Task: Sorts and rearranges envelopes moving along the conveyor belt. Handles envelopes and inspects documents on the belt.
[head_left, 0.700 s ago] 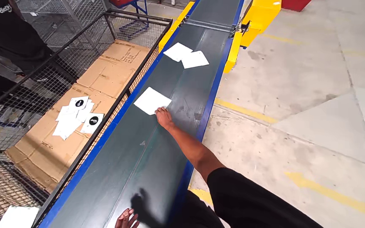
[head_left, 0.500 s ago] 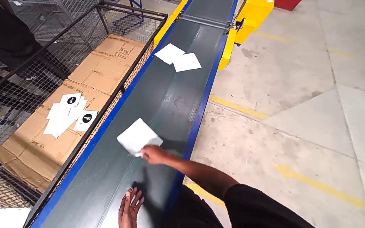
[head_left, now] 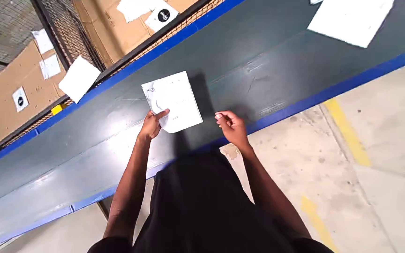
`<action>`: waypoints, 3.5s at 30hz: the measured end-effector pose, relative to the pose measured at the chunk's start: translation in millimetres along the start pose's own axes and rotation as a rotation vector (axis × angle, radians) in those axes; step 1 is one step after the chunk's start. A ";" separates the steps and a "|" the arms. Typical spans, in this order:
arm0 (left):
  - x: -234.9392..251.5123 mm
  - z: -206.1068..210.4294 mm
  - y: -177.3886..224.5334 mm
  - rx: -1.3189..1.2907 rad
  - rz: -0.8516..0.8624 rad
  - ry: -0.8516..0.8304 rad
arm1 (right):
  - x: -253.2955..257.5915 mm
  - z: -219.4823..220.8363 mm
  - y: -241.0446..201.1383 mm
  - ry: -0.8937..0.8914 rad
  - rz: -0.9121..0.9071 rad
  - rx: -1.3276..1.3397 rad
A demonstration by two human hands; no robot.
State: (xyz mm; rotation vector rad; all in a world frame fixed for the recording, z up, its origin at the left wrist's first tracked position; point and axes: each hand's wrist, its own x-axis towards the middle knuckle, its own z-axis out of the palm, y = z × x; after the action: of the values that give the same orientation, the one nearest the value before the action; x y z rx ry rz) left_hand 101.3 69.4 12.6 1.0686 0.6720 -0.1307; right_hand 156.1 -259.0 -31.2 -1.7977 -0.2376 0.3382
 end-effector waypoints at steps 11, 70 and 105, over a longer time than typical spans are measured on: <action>-12.8 -16.4 20.8 -0.048 0.098 -0.016 | 15.8 28.0 -31.2 -0.127 0.046 0.047; 32.1 -224.2 31.0 1.389 0.053 0.514 | -32.2 188.9 -9.8 -0.092 0.067 -0.870; 28.8 -165.8 29.0 1.308 0.301 -0.283 | -46.1 203.7 -11.6 -0.046 0.215 -0.784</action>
State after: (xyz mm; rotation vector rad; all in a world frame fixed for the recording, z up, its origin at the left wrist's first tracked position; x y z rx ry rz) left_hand 62.4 229.6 -32.0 2.3293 0.0806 -0.4875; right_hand 41.6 -86.5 -61.6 -2.6015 -0.2251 0.4808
